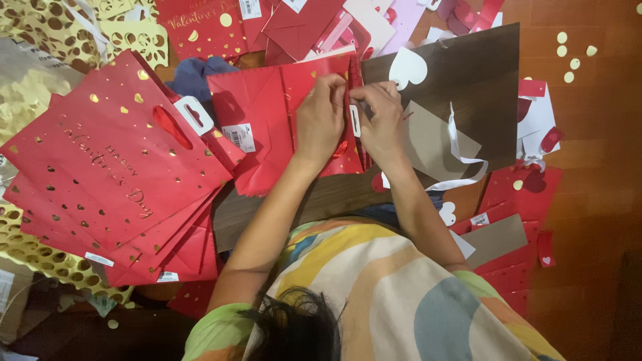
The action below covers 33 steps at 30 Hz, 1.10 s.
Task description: The person assembles red Valentine's Day gift bags by threading white and red ribbons through the handle slots and tying them. The person handles multiple bags and ribbons, stacking completed bags on the table.
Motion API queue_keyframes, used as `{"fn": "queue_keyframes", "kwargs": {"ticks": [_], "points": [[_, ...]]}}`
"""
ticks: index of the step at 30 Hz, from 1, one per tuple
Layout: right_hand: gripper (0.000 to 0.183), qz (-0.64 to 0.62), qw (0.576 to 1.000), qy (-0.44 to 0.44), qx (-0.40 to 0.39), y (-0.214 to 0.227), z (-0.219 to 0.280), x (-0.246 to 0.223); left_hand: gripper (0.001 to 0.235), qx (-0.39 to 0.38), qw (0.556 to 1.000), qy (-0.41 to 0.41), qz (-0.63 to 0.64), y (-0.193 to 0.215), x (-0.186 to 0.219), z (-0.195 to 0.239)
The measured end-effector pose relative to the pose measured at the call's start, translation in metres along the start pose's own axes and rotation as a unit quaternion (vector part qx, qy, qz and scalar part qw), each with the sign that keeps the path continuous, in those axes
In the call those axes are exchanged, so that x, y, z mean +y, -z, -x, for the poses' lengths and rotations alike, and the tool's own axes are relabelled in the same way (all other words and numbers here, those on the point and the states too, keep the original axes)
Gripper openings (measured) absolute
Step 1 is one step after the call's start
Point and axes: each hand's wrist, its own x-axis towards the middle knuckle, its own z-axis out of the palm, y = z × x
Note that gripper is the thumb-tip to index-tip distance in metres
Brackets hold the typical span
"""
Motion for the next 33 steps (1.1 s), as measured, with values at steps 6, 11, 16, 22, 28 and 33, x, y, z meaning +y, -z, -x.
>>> {"fn": "queue_keyframes", "kwargs": {"ticks": [6, 11, 16, 22, 28, 33], "points": [[0.003, -0.160, 0.974, -0.147, 0.059, -0.002, 0.006, 0.025, 0.024, -0.114, 0.960, 0.173, 0.188, 0.019, -0.001, -0.012], [0.007, -0.391, 0.895, -0.170, 0.129, 0.007, 0.007, 0.061, 0.026, -0.120, 0.973, 0.125, 0.154, 0.024, -0.006, -0.014], [0.006, -0.507, 0.819, -0.182, 0.198, 0.028, 0.003, 0.074, 0.023, -0.108, 0.981, 0.105, 0.121, 0.022, -0.005, -0.012], [0.008, -0.605, 0.754, -0.188, 0.175, 0.035, 0.004, 0.069, 0.038, -0.169, 0.981, 0.093, -0.015, 0.023, 0.012, -0.010], [0.016, -0.694, 0.644, -0.278, 0.165, 0.023, 0.009, 0.088, 0.060, -0.175, 0.977, 0.005, -0.123, 0.020, 0.033, 0.010], [0.018, -0.724, 0.606, -0.291, 0.158, 0.024, 0.023, 0.109, 0.046, -0.208, 0.962, 0.089, -0.155, 0.023, 0.035, 0.017]]}}
